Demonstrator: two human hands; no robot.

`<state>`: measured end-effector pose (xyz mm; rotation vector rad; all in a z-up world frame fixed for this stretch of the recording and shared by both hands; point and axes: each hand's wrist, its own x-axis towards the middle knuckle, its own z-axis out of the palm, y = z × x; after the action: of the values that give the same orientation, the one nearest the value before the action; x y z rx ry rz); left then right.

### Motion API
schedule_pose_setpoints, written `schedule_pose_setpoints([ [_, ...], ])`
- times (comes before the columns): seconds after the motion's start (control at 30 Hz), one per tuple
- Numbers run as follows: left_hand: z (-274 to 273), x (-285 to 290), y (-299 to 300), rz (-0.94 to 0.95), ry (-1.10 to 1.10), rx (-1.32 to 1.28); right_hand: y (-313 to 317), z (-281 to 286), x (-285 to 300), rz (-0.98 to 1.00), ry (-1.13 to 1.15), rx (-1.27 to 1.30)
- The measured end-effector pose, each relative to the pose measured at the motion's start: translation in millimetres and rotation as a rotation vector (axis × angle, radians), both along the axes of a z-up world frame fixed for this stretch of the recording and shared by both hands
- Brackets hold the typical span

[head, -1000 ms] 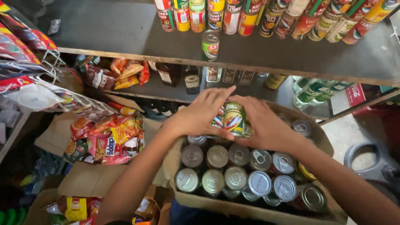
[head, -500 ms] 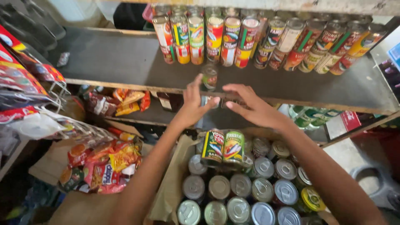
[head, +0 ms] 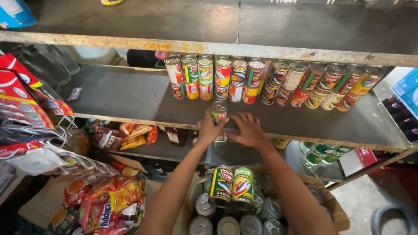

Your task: Transferring canned goods from a cardboard box onto grocery store shelves and arranging them.

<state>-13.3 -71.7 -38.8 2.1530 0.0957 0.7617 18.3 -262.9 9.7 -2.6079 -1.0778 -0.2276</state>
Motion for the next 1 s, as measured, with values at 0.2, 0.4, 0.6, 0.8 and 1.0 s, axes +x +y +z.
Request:
schedule_pose_setpoints([
  [0.2,43.0,2.3,-18.9,-0.049,0.086,-0.397,-7.9,-4.6,33.7,0.132,0.511,0.479],
  [0.4,97.2,-32.9,-52.0,-0.390,0.260,-0.756,-50.2,96.3,-24.4,0.450,0.954,0.691],
  [0.6,131.6,-107.8,-89.0,-0.752,0.467,-0.654,-101.8,151.3,-92.7,0.468,0.379,0.326],
  [0.8,130.1,-167.0,-85.7,-0.736,0.480,0.337,-144.7,174.0,-158.1,0.396,0.462,0.162],
  [1.0,119.8,-184.1,-86.7,-0.713,0.418,0.603,-132.8,133.3,-183.0,0.212,0.404,-0.057],
])
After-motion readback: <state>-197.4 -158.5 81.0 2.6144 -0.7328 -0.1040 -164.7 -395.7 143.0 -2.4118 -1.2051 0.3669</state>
